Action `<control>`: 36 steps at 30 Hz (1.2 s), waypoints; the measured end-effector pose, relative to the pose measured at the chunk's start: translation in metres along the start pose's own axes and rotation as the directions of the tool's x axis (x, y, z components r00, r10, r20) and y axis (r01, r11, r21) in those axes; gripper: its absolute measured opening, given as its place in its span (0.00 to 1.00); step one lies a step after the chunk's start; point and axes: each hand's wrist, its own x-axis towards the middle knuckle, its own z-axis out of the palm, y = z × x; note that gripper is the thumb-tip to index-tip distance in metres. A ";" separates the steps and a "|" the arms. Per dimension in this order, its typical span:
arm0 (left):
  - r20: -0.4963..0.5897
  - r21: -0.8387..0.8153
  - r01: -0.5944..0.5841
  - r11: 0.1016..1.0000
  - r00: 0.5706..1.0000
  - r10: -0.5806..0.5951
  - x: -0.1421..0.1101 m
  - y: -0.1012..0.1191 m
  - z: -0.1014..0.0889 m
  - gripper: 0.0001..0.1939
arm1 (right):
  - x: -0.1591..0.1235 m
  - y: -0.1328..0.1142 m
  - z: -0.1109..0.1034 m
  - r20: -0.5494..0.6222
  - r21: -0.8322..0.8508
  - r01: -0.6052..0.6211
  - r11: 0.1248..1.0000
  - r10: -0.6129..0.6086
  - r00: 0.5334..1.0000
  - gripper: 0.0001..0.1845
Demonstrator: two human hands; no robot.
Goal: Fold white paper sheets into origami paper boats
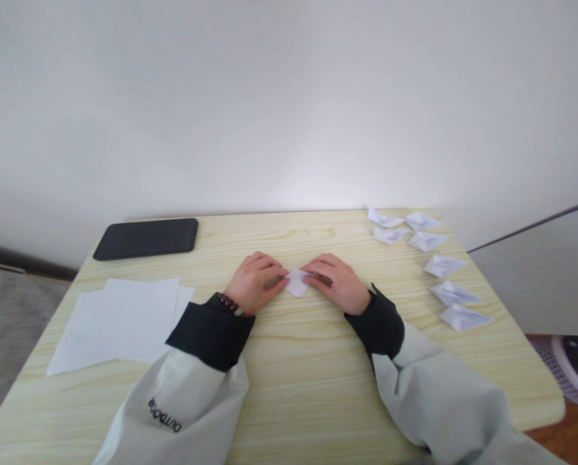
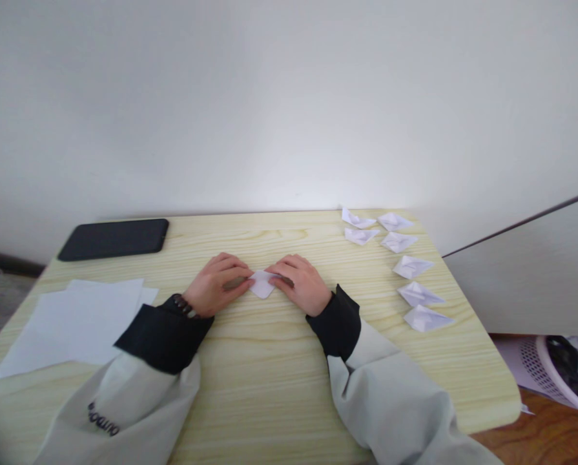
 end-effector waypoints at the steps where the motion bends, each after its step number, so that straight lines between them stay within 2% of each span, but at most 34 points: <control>1: 0.000 0.002 -0.023 1.000 1.000 0.023 0.000 0.000 0.000 0.07 | 0.000 0.000 0.000 -0.003 0.000 0.014 1.000 -0.014 1.000 0.09; 5: -0.002 0.034 -0.047 0.998 0.999 0.047 -0.001 0.002 0.002 0.07 | -0.001 0.003 -0.001 -0.018 -0.023 0.043 0.999 -0.043 0.999 0.08; 9: -0.021 0.048 0.000 0.999 1.000 0.001 -0.002 0.005 0.004 0.07 | -0.003 0.004 0.000 -0.038 -0.080 0.046 0.996 -0.050 0.998 0.08; 12: -0.044 0.071 0.007 0.997 0.999 -0.004 -0.002 0.007 0.006 0.07 | -0.006 0.004 0.002 -0.054 -0.127 0.108 0.986 -0.115 0.992 0.09; 18: -0.104 0.144 -0.106 0.984 0.987 0.121 -0.008 0.011 0.005 0.08 | -0.012 0.004 0.002 -0.024 -0.236 0.207 0.950 -0.219 0.975 0.10; 21: -0.083 0.182 -0.136 0.974 0.985 0.153 -0.012 0.011 0.003 0.09 | -0.014 0.002 0.000 -0.010 -0.249 0.227 0.941 -0.237 0.971 0.11; 24: -0.057 0.216 -0.136 0.967 0.987 0.151 -0.015 0.013 0.001 0.10 | -0.016 -0.001 -0.001 0.012 -0.235 0.213 0.948 -0.217 0.976 0.12; 31: -0.042 0.362 -0.059 0.930 0.996 0.079 -0.015 0.032 -0.004 0.12 | -0.024 -0.008 -0.001 0.039 -0.269 0.077 0.960 -0.069 0.997 0.17; 33: -0.052 0.356 -0.001 0.935 0.998 0.021 -0.014 0.038 -0.004 0.12 | -0.025 -0.012 0.000 0.022 -0.258 0.059 0.964 -0.055 0.998 0.18; 36: -0.109 0.320 0.115 0.941 0.991 -0.084 -0.010 0.043 -0.001 0.06 | -0.022 -0.019 0.003 -0.019 -0.232 -0.003 0.973 -0.001 1.000 0.14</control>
